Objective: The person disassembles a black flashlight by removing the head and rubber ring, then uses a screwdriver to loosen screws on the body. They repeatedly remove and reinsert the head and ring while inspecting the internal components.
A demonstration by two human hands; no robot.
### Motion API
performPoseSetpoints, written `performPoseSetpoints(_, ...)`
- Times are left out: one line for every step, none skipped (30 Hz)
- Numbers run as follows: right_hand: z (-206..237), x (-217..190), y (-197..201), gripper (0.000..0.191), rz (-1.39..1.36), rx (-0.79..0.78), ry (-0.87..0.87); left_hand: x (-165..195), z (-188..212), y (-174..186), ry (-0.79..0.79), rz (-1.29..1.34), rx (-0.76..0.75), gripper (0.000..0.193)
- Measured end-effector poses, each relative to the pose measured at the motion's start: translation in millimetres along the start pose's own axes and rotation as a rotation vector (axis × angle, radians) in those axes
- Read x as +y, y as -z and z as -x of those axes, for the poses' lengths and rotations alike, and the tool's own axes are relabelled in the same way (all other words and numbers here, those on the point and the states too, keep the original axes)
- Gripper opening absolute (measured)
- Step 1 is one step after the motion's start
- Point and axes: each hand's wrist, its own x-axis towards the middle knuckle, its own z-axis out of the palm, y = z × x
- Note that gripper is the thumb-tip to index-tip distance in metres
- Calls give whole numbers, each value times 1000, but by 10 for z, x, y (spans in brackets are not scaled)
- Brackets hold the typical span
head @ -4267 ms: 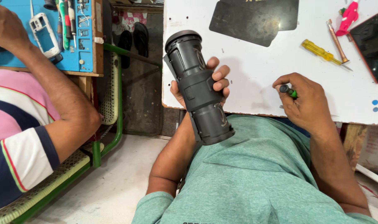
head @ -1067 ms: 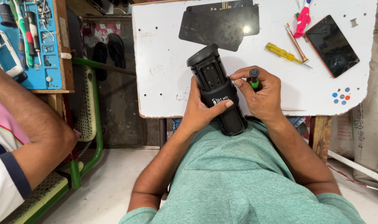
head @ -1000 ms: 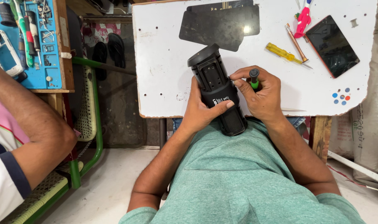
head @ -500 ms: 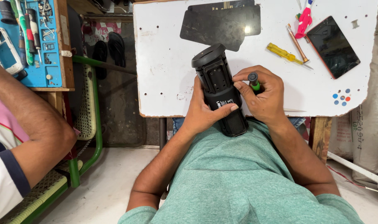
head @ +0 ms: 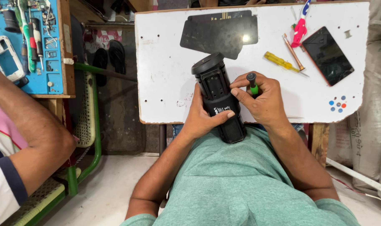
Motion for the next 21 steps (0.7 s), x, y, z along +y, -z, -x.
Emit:
performPoseSetpoints(-6, 6, -1, 9, -2, 3, -6, 0, -3, 4, 13, 7, -2, 88)
performPoseSetpoints(-10, 14, -2, 9, -6, 6, -13, 1, -5, 7, -4, 4, -2, 88)
performPoseSetpoints(-12, 19, -6, 9, -12, 9, -19, 5, -6, 11, -22, -1, -1, 88)
performPoseSetpoints(-11, 24, -9, 9, -28, 12, -19, 10, -7, 17, -44, -9, -2, 87)
performPoseSetpoints(-10, 27, -12, 9, -45, 14, -17, 16, -11, 20, -45, -18, -4, 88)
performPoseSetpoints(-5, 30, -15, 9, -62, 14, -19, 23, -9, 19, -44, -26, -4, 88)
performPoseSetpoints(-1, 32, -16, 9, -63, 15, -14, 30, -10, 17, -42, -32, -3, 89)
performPoseSetpoints(3, 33, -16, 9, -62, 16, -10, 37, -11, 15, -37, -27, -4, 89)
performPoseSetpoints(8, 35, -15, 10, -61, 17, -8, 43, -12, 11, -30, -22, -4, 90)
performPoseSetpoints(10, 37, -14, 9, -61, 16, -2, 50, -15, 7, -23, -16, -5, 90)
performPoseSetpoints(14, 39, -12, 9, -62, 15, 4, 55, -18, 2, -31, -19, -4, 91)
performPoseSetpoints(16, 41, -11, 8, -62, 14, 9, 59, -21, -3, -37, -23, -4, 92)
performPoseSetpoints(19, 45, -8, 9, -73, 16, -6, 63, -23, -7, -43, -26, -4, 93)
performPoseSetpoints(21, 50, -4, 9, -83, 17, -19, 65, -26, -9, -36, -22, -5, 93)
performPoseSetpoints(21, 56, 1, 10, -93, 19, -33, 67, -25, -10, -29, -17, -6, 94)
performPoseSetpoints(21, 64, 7, 10, -86, 21, -42, 67, -23, -10, -21, -13, -6, 95)
performPoseSetpoints(19, 73, 13, 10, -80, 23, -53, 64, -20, -9, -24, -21, -8, 95)
performPoseSetpoints(20, 83, 20, 10, -74, 24, -66, 59, -13, -6, -25, -29, -8, 95)
performPoseSetpoints(19, 95, 24, 11, -97, 16, -82, 49, -7, -4, -24, -38, -8, 95)
performPoseSetpoints(7, 110, 29, 11, -121, 9, -98, 36, 0, -2, -28, -33, -6, 95)
performPoseSetpoints(0, 126, 33, 12, -145, 1, -114, 19, 4, 1, -31, -28, -5, 94)
